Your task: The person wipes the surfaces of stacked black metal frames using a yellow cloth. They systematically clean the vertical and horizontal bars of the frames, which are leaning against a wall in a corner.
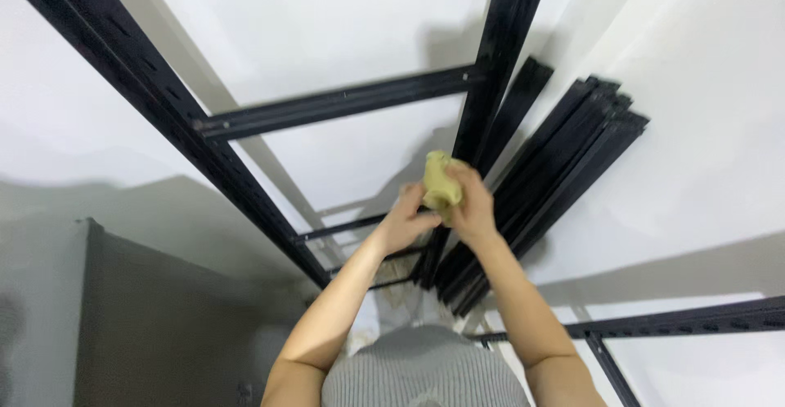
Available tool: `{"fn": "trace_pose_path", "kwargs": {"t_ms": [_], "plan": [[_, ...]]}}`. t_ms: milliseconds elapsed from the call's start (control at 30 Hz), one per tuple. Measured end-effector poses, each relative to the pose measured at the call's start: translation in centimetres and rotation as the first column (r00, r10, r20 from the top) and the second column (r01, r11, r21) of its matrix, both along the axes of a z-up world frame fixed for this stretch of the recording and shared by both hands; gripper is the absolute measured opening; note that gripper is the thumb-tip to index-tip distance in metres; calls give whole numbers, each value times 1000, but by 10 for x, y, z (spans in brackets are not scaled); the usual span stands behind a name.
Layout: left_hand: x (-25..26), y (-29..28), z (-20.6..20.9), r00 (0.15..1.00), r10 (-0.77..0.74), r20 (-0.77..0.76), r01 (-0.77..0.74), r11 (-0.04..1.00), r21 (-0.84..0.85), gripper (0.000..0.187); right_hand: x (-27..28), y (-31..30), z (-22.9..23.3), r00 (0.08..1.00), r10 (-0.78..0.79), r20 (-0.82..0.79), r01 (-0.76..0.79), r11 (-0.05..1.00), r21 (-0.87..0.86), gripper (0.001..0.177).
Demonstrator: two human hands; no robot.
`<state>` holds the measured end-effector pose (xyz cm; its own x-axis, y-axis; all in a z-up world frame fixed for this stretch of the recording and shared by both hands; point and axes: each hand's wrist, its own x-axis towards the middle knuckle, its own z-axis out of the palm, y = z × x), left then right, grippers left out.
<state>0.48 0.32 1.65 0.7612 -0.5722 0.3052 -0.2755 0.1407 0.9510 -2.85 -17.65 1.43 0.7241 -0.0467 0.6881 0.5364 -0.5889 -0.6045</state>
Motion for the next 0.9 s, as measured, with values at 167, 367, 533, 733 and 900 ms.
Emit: {"fn": "trace_pose_path", "kwargs": {"t_ms": [167, 367, 533, 733, 900], "plan": [[32, 34, 61, 901, 424, -94, -425, 905, 12, 66, 46, -33, 97, 848, -244, 471, 359, 918, -170, 42], [81, 98, 74, 815, 287, -503, -570, 548, -612, 35, 84, -11, 133, 708, -397, 584, 683, 594, -424, 48], [112, 118, 46, 877, 338, -342, -471, 460, -753, 17, 93, -1, 129, 784, -339, 521, 589, 673, -448, 47], [123, 126, 33, 900, 343, -269, -419, 512, -750, 19, 101, 100, 137, 928, -50, 368, 287, 727, -624, 45], [117, 125, 54, 879, 280, -386, -477, 515, -713, 19, 94, 244, 161, 881, 242, 407, 57, 799, -599, 46]]}}
